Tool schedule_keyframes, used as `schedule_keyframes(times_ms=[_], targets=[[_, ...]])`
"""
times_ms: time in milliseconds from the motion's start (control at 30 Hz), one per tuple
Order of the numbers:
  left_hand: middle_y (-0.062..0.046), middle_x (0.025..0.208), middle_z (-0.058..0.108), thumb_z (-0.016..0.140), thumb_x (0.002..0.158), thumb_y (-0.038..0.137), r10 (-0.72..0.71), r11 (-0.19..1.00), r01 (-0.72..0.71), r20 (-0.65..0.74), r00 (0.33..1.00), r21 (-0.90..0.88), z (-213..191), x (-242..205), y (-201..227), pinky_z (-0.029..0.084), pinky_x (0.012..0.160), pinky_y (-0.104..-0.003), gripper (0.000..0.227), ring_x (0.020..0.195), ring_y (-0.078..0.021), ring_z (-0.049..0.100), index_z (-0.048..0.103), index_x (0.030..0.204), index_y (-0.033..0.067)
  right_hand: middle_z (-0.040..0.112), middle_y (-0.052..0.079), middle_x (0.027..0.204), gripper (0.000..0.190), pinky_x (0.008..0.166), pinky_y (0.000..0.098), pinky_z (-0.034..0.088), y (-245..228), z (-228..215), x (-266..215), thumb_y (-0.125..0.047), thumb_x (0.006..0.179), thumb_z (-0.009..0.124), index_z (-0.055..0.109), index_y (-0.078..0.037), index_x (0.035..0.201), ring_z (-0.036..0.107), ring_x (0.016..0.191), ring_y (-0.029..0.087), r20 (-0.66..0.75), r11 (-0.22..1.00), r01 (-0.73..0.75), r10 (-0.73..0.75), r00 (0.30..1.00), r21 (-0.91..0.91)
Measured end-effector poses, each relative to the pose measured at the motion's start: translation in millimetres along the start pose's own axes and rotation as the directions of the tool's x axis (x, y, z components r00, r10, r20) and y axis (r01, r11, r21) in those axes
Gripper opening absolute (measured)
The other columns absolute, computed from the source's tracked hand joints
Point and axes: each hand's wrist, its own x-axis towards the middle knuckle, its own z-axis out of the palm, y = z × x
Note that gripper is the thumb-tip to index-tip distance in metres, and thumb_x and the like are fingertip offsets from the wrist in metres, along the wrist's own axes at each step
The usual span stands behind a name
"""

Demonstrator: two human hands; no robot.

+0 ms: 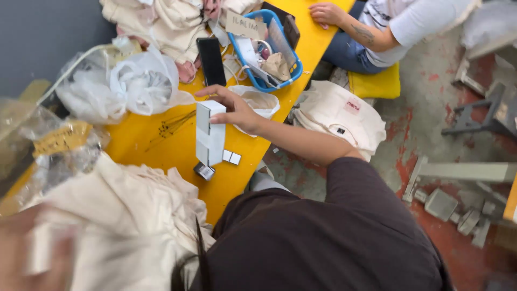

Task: The person attaches tags to a stack of cream-colored t-shirts on a yellow table. They pick up a tag, thread a black plastic fastener through the tag and the shirt's collar, and then place the tagged shirt onto a separate pile. This process is repeated for multiple shirts.

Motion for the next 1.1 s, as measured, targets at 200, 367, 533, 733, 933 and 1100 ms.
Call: schedule_keyframes(times_ms=[200,367,533,733,933,1100], targets=[[-0.021,0.163,0.027,0.087,0.064,0.036,-0.536,0.654,0.665,0.400,0.743,-0.360,154,43,125,0.042,0.107,-0.048,0.131,0.139,-0.0364,0.046,0.003,0.161,0.0102,0.064,0.001,0.120,0.058,0.081,0.0220,0.045,18,41,-30,-0.043,0.092,0.082,0.057,-0.010,0.132,0.061,0.100,0.010,0.310,0.892,-0.141,0.001,0.951,0.429],[-0.010,0.139,0.052,0.082,0.072,0.026,-0.784,0.241,0.684,0.277,0.555,-0.689,267,15,131,0.044,0.106,-0.035,0.092,0.125,-0.0200,0.051,0.035,0.150,0.0083,0.053,0.007,0.140,0.057,0.107,0.0372,0.039,66,0,-11,-0.047,0.101,0.065,0.049,-0.012,0.144,0.050,0.128,0.020,0.524,0.991,-0.061,-0.009,0.852,0.116],[-0.007,0.131,0.064,0.078,0.077,0.025,-0.935,-0.065,0.492,0.225,0.274,-0.868,318,8,153,0.052,0.100,-0.036,0.080,0.117,-0.0206,0.062,0.045,0.149,0.0121,0.007,0.013,0.175,0.094,0.124,0.0608,0.026,224,-95,73,-0.079,0.102,0.036,0.011,-0.015,0.167,0.015,0.161,0.039,-0.167,0.388,-0.122,-0.084,0.982,-0.914],[-0.006,0.127,0.064,0.070,0.086,0.019,-0.958,-0.248,0.455,0.286,0.016,-0.855,330,9,180,0.053,0.096,-0.037,0.070,0.114,-0.0209,0.063,0.045,0.151,0.0160,0.011,0.008,0.172,0.091,0.117,0.0682,0.026,258,-129,111,-0.078,0.100,0.057,0.023,-0.022,0.164,0.018,0.158,0.037,-0.457,0.093,-0.468,0.119,0.881,-0.879],[-0.006,0.135,0.062,0.069,0.085,0.020,-0.959,-0.250,0.490,0.282,-0.010,-0.835,326,23,183,0.051,0.101,-0.040,0.073,0.121,-0.0234,0.061,0.042,0.153,0.0166,0.027,0.009,0.169,0.088,0.114,0.0648,0.026,250,-133,116,-0.082,0.096,0.046,0.028,-0.025,0.161,0.027,0.153,0.036,-0.450,0.135,-0.461,0.106,0.887,-0.877],[-0.007,0.138,0.062,0.075,0.081,0.028,-0.965,-0.080,0.527,0.198,0.172,-0.846,341,33,169,0.048,0.110,-0.039,0.079,0.127,-0.0221,0.060,0.043,0.151,0.0136,0.021,0.008,0.172,0.085,0.114,0.0633,0.029,222,-128,101,-0.076,0.099,0.047,0.029,-0.022,0.162,0.024,0.157,0.037,-0.397,0.317,-0.379,0.009,0.918,-0.869]])
